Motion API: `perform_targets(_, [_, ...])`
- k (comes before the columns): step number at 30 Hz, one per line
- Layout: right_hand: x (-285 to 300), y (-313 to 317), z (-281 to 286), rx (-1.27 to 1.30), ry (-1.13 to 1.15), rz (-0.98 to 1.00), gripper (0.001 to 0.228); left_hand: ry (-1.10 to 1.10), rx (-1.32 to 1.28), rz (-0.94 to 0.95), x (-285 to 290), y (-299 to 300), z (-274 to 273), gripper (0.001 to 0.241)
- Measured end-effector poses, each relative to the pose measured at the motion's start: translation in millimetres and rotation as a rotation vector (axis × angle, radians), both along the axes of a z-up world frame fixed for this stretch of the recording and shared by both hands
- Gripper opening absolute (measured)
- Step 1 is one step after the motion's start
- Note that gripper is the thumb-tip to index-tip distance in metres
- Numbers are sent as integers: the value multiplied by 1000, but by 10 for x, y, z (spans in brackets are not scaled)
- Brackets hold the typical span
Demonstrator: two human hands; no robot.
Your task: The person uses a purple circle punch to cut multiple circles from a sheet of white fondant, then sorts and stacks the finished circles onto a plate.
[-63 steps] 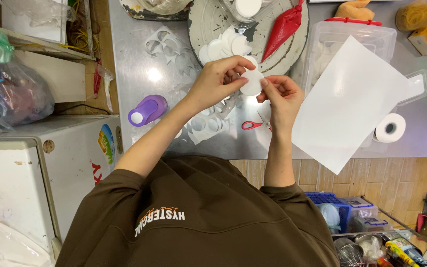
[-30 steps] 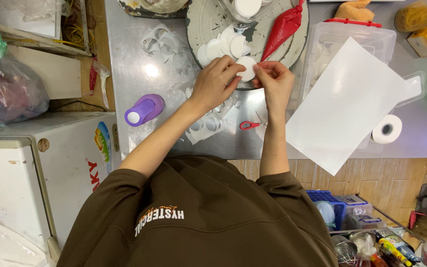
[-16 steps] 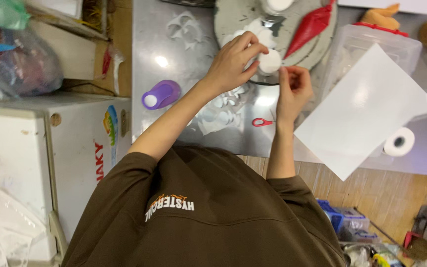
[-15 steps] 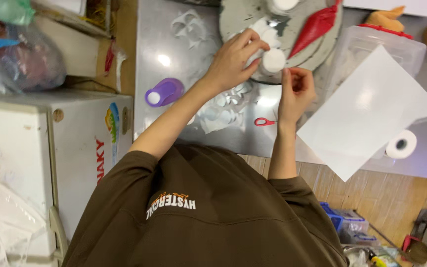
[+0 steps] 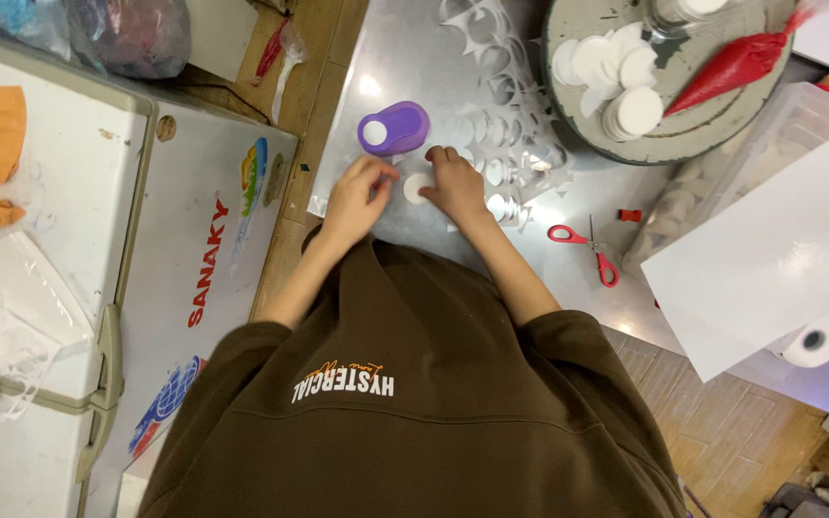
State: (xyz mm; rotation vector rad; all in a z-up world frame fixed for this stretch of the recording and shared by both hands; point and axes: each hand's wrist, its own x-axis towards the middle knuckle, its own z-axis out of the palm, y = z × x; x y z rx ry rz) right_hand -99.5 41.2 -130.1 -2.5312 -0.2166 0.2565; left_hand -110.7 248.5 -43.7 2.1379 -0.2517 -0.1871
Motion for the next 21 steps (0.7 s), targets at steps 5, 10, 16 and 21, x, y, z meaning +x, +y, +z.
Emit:
perform_targets(5, [59,110,-249,-107,218,17,43,52,-60,75,-361,142,-316,14])
perform_targets(10, [-6,74,-183,-43,191,45,34,42,13,5,-292,110,-596,22])
perform_targets(16, [13,-120,401,313,367,29,33,16,-148,-155,67,-76,-687,38])
perform_targets(21, [28,-507,1205,719,271,-75,34,247,-530,-70,295,-348,-175,22])
